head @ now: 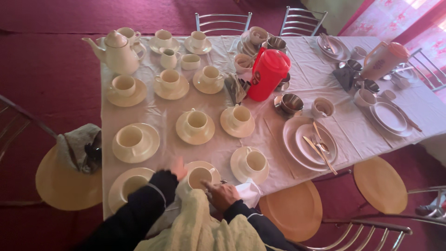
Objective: The person wipes multiple white ceramic cups and saucers with a white cloth on a table covered with a white tablecloth. They also retrieve spoons from a drawer, wipe them, and place them on the table.
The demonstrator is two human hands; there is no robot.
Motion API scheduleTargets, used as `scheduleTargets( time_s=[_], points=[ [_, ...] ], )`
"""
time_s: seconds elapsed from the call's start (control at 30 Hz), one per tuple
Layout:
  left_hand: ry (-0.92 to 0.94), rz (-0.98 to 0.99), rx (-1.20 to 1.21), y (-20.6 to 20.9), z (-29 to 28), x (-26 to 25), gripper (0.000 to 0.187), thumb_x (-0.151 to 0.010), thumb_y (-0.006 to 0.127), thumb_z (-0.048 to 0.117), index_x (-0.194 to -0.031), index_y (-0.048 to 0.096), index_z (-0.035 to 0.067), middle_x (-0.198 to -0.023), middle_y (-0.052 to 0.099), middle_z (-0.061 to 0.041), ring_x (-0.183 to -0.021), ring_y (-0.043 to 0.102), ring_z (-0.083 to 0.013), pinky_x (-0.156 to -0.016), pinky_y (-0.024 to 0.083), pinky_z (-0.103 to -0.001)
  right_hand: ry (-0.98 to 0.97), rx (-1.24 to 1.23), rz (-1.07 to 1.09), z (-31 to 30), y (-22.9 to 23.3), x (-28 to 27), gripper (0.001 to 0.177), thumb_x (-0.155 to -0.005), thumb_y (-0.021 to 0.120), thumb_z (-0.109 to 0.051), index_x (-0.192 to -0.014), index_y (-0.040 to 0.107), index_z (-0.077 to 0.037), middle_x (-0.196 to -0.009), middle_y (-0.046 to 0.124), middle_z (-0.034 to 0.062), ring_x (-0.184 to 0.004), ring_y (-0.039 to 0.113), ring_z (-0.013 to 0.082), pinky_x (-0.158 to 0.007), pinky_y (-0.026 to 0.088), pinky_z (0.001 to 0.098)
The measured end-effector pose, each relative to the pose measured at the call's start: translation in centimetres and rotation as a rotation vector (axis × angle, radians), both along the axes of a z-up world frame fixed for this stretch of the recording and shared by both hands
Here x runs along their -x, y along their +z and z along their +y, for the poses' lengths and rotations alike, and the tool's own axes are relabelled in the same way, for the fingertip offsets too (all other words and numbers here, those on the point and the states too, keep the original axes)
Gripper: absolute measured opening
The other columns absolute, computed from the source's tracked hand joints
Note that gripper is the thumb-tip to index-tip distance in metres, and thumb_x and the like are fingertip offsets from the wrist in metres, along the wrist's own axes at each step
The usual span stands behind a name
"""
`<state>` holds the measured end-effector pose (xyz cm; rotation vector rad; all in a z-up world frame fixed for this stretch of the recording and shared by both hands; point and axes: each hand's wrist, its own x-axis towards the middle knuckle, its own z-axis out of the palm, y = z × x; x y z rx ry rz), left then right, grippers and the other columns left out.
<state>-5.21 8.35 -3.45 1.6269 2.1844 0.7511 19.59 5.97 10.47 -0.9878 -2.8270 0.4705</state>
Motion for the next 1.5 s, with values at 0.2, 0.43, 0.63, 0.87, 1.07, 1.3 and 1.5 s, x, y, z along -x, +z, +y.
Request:
scheduleTargets(
  time_s=[0.2,0.43,0.63,0.87,1.07,1.3,1.5],
  points=[
    [-0.094,0.389,-0.239,2.6,11.1,1.3,0.025,-0.082,0.064,0.018,-0.103,0.069,0.006,-0.103,0.071,-0.017,-0.101,0.071,-0.0328,-0.092,0.056,-0.048,-0.341,0.272,0.190,0.2,4.7,-3.5,0.048,-0.089,0.078,-0.039,-0.117,0.058,-0.005,-0.102,0.069,0.0245,-0.099,0.068,0.0400,-0.087,0.053,0.0459],
    [-0.162,0.667,-0.118,3.2,14.1,1.1,0.016,-0.086,0.060,0.019,-0.096,0.072,0.014,-0.097,0.071,-0.009,-0.098,0.071,-0.0277,-0.092,0.055,-0.049,-0.481,0.356,0.212,0.9,7.9,-9.6,0.045,-0.079,0.067,-0.016,-0.120,0.054,-0.002,-0.111,0.059,0.0205,-0.100,0.063,0.0370,-0.086,0.050,0.0430],
    [-0.184,0.695,-0.172,4.1,14.8,1.7,0.017,-0.089,0.057,0.020,-0.090,0.074,0.020,-0.089,0.073,-0.004,-0.091,0.073,-0.0243,-0.084,0.057,-0.048,-0.568,0.198,0.517,-0.3,9.5,-11.8,0.039,-0.081,0.071,-0.009,-0.118,0.063,-0.002,-0.100,0.067,0.0124,-0.091,0.065,0.0286,-0.082,0.052,0.0386],
    [-0.213,0.695,-0.108,7.1,14.5,2.5,0.018,-0.095,0.057,0.018,-0.095,0.075,0.022,-0.087,0.076,-0.008,-0.089,0.075,-0.0264,-0.081,0.060,-0.040,-0.814,0.206,0.551,-1.3,14.6,-11.1,0.043,-0.092,0.073,-0.020,-0.133,0.064,-0.008,-0.077,0.065,0.0147,-0.069,0.058,0.0198,-0.066,0.050,0.0371],
    [-0.187,0.045,-0.438,12.6,12.0,1.5,0.015,-0.090,0.066,0.017,-0.100,0.072,0.008,-0.091,0.075,-0.016,-0.086,0.073,-0.0346,-0.077,0.059,-0.045,-0.750,0.012,0.743,-1.8,20.0,-10.0,0.036,-0.093,0.067,-0.019,-0.127,0.065,-0.005,-0.092,0.078,0.0111,-0.082,0.075,0.0188,-0.072,0.057,0.0320],
    [-0.334,-0.816,-0.415,24.1,3.8,-6.3,0.028,-0.098,0.066,0.021,-0.114,0.072,-0.002,-0.096,0.080,-0.011,-0.088,0.072,-0.0145,-0.077,0.059,-0.032,-0.365,-0.424,0.760,-0.5,22.1,-5.3,0.029,-0.100,0.059,-0.005,-0.127,0.065,-0.002,-0.122,0.071,0.0201,-0.113,0.071,0.0349,-0.095,0.056,0.0395],
    [-0.365,-0.935,-0.464,32.1,-6.4,-12.9,0.027,-0.094,0.061,0.004,-0.119,0.070,-0.003,-0.097,0.078,-0.009,-0.089,0.075,-0.0126,-0.077,0.059,-0.029,-0.130,-0.535,0.747,-1.7,21.3,-2.2,0.033,-0.092,0.053,0.003,-0.124,0.061,0.005,-0.132,0.064,0.0241,-0.132,0.059,0.0415,-0.116,0.043,0.0458]
  ],
)
